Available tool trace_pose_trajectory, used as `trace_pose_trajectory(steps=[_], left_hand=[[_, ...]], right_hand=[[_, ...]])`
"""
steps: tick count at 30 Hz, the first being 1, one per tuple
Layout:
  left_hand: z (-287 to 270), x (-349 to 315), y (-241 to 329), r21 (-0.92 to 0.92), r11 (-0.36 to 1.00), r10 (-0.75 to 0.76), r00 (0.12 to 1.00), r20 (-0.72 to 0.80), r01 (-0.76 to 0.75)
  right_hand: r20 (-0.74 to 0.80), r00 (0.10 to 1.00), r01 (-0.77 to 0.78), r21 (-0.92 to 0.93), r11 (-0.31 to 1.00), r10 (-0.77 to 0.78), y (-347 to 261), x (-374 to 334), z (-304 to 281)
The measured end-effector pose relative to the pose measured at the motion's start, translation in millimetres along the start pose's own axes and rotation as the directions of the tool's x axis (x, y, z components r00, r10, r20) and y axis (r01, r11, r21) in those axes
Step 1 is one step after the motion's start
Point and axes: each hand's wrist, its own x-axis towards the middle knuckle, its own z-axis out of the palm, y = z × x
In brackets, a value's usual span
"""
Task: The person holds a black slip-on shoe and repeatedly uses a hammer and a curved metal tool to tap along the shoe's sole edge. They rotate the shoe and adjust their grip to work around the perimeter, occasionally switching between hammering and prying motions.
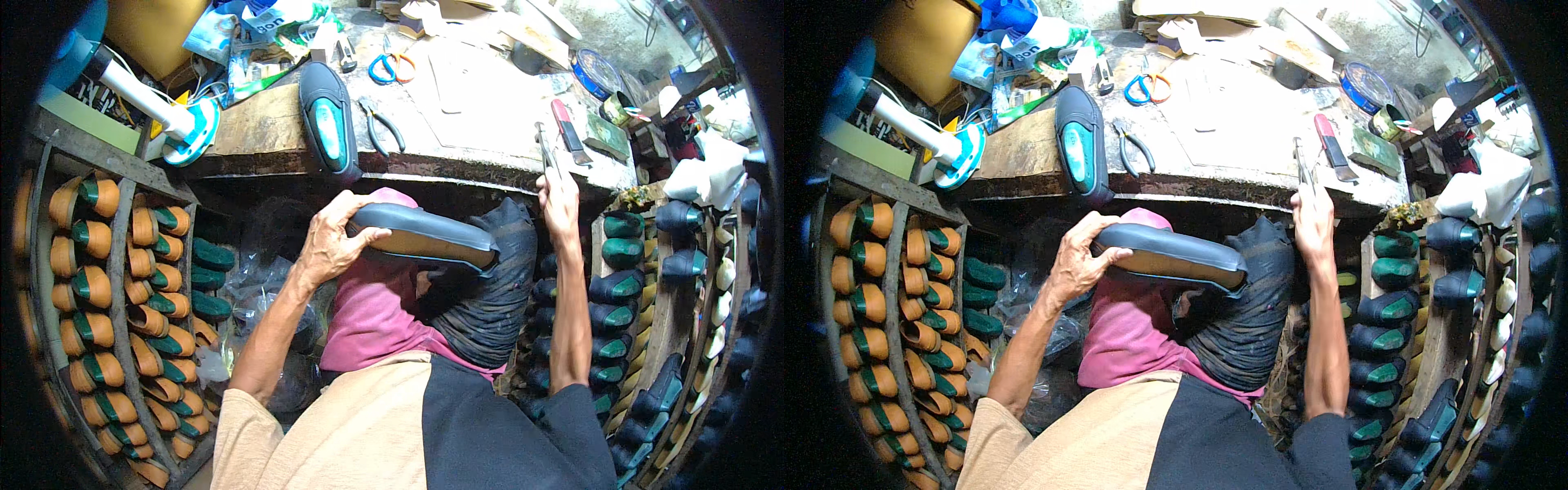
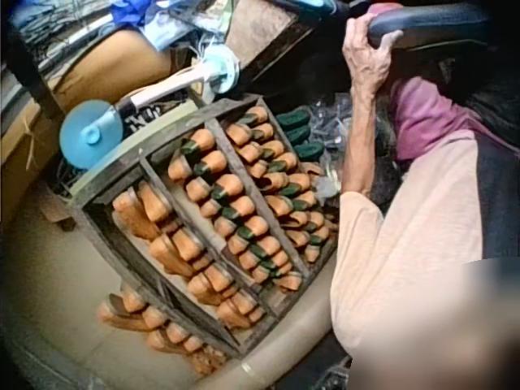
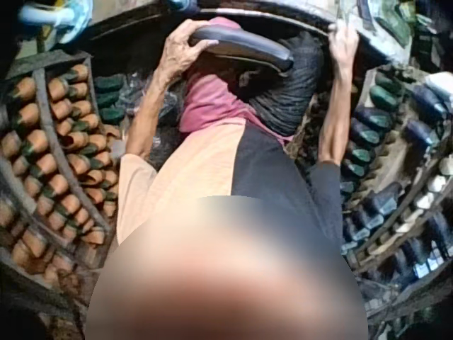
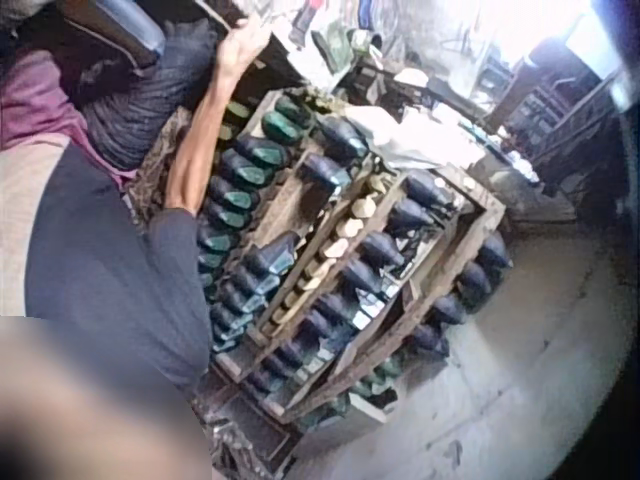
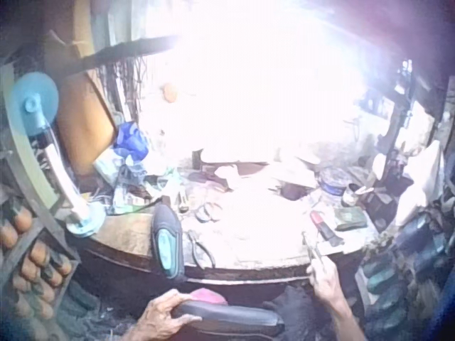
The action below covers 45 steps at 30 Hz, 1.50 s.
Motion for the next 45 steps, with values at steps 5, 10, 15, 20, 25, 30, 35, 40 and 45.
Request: trace_pose_trajectory(steps=[5,10,15,20,25,30,35,40,45], left_hand=[[3.5,8.6,2.6,0.076,0.997,-0.021,0.999,0.028,0.019],[10.6,21.6,26.0,0.285,0.924,0.253,0.966,0.048,-0.256],[21.3,31.1,44.5,0.386,0.912,0.161,0.986,-0.031,-0.137],[22.4,38.3,58.2,0.44,0.894,0.128,0.989,-0.071,-0.084],[22.7,22.7,60.1,0.465,0.872,0.207,0.976,-0.072,-0.151],[16.5,-6.4,67.5,0.446,0.867,0.262,0.965,-0.031,-0.221],[31.9,-38.9,94.7,0.445,0.888,-0.049,0.987,-0.154,0.113],[29.0,-39.6,91.1,0.316,0.935,-0.114,0.978,-0.174,0.164],[23.9,-28.9,89.3,0.343,0.931,-0.07,0.984,-0.166,0.124]], right_hand=[[0.093,0.995,-0.028,0.482,0.875,-0.019,-68.9,-127.7,35.8],[0.449,0.823,-0.545,0.452,0.706,0.348,-107.0,-203.9,57.3],[0.537,0.82,-0.46,0.412,0.787,0.198,-105.5,-235.0,69.8],[0.62,0.771,-0.571,0.569,0.592,0.148,-110.1,-235.4,72.5],[0.68,0.727,-0.642,0.62,0.45,0.101,-115.6,-227.4,69.9],[0.72,0.674,-0.71,0.568,0.417,0.167,-123.7,-229.9,71.8],[0.721,0.674,-0.681,0.523,0.513,0.159,-135.1,-240.4,64.3],[0.45,0.893,-0.153,0.275,0.949,0.014,-105.4,-254.4,82.1],[0.283,0.93,0.172,0.231,0.958,-0.236,-57.7,-259.5,128.2]])
